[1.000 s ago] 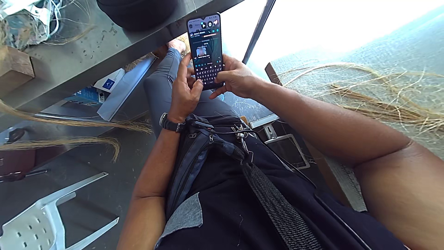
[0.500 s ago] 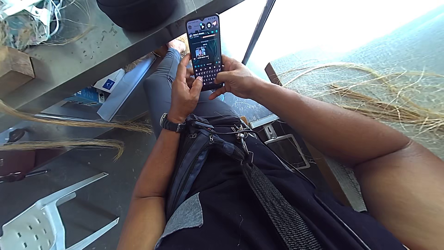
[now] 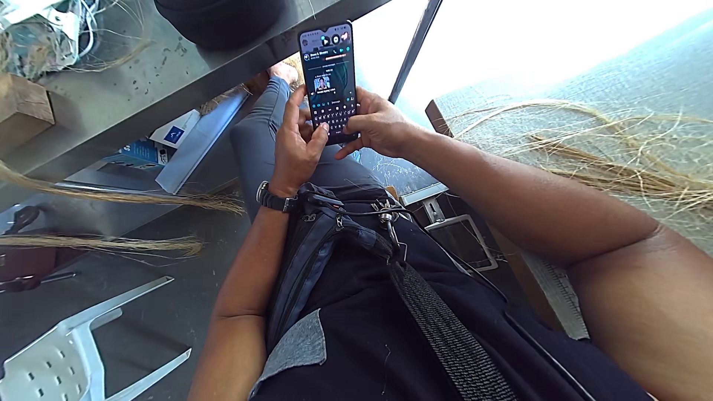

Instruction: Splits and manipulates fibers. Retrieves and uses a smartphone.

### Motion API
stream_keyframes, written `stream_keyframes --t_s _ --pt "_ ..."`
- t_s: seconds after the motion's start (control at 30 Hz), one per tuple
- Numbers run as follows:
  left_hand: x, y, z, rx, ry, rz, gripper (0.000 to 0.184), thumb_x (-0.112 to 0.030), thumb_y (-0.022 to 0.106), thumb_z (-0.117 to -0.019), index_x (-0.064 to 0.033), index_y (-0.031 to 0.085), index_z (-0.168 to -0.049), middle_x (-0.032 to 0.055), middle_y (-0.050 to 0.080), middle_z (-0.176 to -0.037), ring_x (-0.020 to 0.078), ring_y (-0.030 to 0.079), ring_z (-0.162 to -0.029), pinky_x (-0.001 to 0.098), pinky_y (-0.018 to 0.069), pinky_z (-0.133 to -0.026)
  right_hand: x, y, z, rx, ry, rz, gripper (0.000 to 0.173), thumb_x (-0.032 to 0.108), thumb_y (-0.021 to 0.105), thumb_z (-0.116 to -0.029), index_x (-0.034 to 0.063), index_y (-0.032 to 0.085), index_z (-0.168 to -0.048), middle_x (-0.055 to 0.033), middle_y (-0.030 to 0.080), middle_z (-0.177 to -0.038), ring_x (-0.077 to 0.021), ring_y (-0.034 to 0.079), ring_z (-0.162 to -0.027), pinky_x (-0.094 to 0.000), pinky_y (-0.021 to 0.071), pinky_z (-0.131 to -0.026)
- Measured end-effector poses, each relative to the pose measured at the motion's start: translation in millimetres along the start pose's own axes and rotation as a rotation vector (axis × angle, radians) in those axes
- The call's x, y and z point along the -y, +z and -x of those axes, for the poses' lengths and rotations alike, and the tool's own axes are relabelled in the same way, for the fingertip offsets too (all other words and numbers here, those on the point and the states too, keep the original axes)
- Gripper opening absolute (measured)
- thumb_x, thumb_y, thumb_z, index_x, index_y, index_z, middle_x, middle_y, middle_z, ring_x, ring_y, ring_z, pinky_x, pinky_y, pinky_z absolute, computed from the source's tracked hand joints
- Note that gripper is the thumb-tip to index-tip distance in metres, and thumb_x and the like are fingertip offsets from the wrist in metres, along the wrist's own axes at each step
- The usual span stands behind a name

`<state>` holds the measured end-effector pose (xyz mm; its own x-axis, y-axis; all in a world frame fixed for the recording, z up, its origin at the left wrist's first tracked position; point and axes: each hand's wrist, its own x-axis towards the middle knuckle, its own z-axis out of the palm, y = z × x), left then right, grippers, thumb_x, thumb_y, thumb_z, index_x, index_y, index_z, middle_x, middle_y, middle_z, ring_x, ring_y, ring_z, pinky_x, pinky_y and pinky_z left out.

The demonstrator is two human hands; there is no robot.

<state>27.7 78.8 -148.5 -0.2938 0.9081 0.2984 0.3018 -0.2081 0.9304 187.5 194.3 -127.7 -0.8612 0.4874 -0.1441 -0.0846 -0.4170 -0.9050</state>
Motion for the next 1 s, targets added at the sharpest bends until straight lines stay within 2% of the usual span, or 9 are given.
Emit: stream_keyframes --t_s 0.17,0.37,0.53,1.0 --pt "0.8 -0.3 -0.2 -0.003 0.007 -0.029 0.067 -0.004 0.058 -0.097 0.0008 0.028 -0.157 0.0152 0.069 -0.118 0.022 0.073 -0.095 0.0379 0.0636 -0.082 -0.3 0.1 0.2 0.001 0.001 -0.003 0.051 -0.012 0.044 -0.0928 0.0065 0.041 -0.14 -0.0191 0.064 -0.125 -0.0352 0.072 -0.104 -0.0539 0.0648 -0.068" --pt "1.8 -2.1 -0.4 -0.001 0.021 -0.018 0.065 -0.004 0.055 -0.098 0.0017 0.028 -0.156 0.0157 0.069 -0.121 0.0227 0.073 -0.1 0.0393 0.0632 -0.086 1.7 1.9 1.3 0.012 0.022 -0.045 0.051 -0.011 0.038 -0.0941 0.0074 0.041 -0.141 -0.0184 0.064 -0.127 -0.0361 0.071 -0.107 -0.0573 0.0641 -0.073" --pt "0.5 -2.9 0.0 -0.019 0.039 -0.021 0.062 -0.004 0.053 -0.0988 0.0027 0.029 -0.156 0.0149 0.07 -0.118 0.0218 0.073 -0.096 0.0386 0.0631 -0.084 3.1 3.2 1.0 0.018 0.036 -0.072 0.052 -0.012 0.034 -0.0944 0.0077 0.041 -0.143 -0.0182 0.063 -0.128 -0.0369 0.07 -0.109 -0.06 0.0631 -0.076" --pt "-0.6 -3.2 0.5 -0.014 0.058 -0.021 0.061 -0.005 0.053 -0.0981 0.0037 0.03 -0.155 0.0139 0.071 -0.116 0.0211 0.073 -0.095 0.0385 0.0634 -0.082 2.2 1.6 0.9 0.032 0.028 -0.075 0.043 -0.005 0.038 -0.1004 0.0082 0.042 -0.142 -0.0189 0.064 -0.126 -0.0369 0.071 -0.105 -0.0577 0.0639 -0.073"
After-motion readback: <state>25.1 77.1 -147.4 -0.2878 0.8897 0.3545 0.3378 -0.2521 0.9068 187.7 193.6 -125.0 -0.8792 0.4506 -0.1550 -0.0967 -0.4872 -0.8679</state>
